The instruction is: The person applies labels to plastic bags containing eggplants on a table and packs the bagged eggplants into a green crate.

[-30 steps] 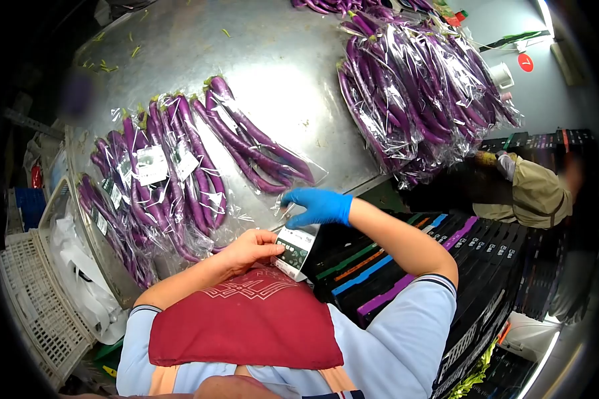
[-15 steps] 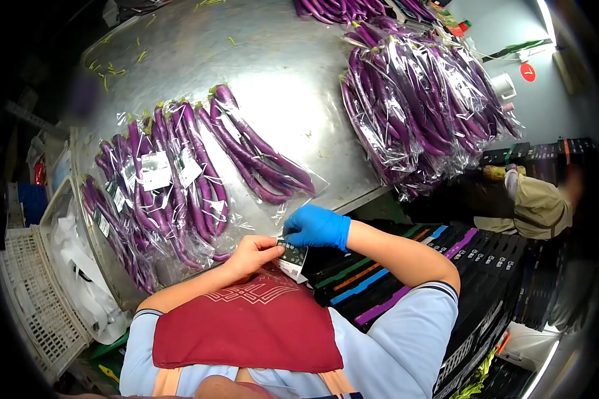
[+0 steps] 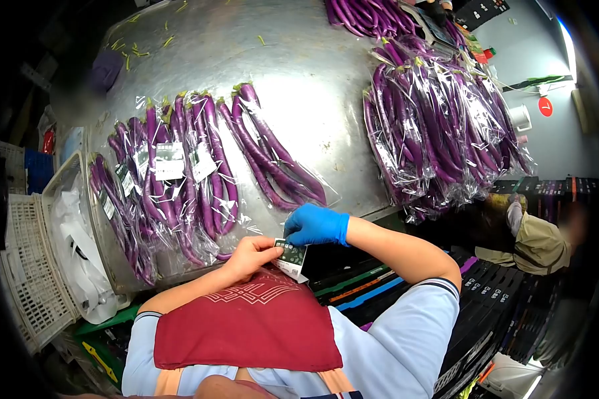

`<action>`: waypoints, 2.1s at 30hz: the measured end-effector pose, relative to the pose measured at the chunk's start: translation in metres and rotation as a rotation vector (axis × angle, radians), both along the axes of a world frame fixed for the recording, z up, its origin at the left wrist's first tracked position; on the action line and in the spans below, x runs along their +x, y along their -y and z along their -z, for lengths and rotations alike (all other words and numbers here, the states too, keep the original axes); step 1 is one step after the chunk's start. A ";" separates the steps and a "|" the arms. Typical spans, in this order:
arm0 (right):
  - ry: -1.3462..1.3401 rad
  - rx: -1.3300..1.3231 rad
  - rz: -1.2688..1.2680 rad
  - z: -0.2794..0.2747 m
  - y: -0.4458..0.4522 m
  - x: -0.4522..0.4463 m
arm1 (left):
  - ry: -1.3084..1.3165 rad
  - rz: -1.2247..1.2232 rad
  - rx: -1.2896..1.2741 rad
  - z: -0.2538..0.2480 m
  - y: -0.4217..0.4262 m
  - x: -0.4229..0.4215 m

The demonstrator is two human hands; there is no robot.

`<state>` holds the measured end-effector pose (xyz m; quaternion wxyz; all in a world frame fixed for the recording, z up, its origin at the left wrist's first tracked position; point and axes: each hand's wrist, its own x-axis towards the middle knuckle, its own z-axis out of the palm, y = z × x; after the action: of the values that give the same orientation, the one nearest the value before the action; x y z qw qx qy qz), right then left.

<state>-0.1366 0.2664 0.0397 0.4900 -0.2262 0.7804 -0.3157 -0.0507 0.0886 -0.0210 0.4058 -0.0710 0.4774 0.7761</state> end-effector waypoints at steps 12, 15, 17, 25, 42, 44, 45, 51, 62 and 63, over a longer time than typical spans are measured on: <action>-0.245 -0.054 0.270 0.005 -0.029 -0.084 | 0.150 0.108 0.098 0.011 -0.004 0.006; -0.477 -0.005 0.263 -0.013 -0.008 -0.131 | 0.110 0.223 0.083 0.016 -0.006 0.011; -0.800 -0.072 0.255 -0.023 0.012 -0.150 | 0.075 0.267 0.087 0.008 -0.005 0.009; -1.687 -0.124 -0.234 0.056 0.039 -0.118 | 0.028 0.295 0.014 0.020 -0.005 0.010; 0.195 -0.297 0.684 0.127 0.017 -0.081 | 0.086 0.301 0.049 0.018 -0.003 0.005; 0.380 -0.349 0.757 0.117 0.022 -0.073 | 0.009 0.298 0.036 0.026 0.000 0.009; 0.356 -0.426 0.786 0.104 0.029 -0.069 | -0.005 0.302 0.039 0.031 0.002 0.011; 0.281 -0.492 0.797 0.016 0.050 -0.059 | -0.085 0.334 0.125 0.025 0.017 0.020; 0.443 -0.946 0.687 -0.015 0.281 -0.028 | -0.407 0.464 -0.157 0.013 0.056 0.025; 0.381 -0.761 0.713 0.022 0.297 -0.024 | -0.424 0.445 -0.205 0.011 0.058 0.027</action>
<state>-0.1603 -0.0301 0.0181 0.3689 -0.0480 0.5372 -0.7569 -0.0242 0.0302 -0.0324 0.4478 0.1581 0.6307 0.6137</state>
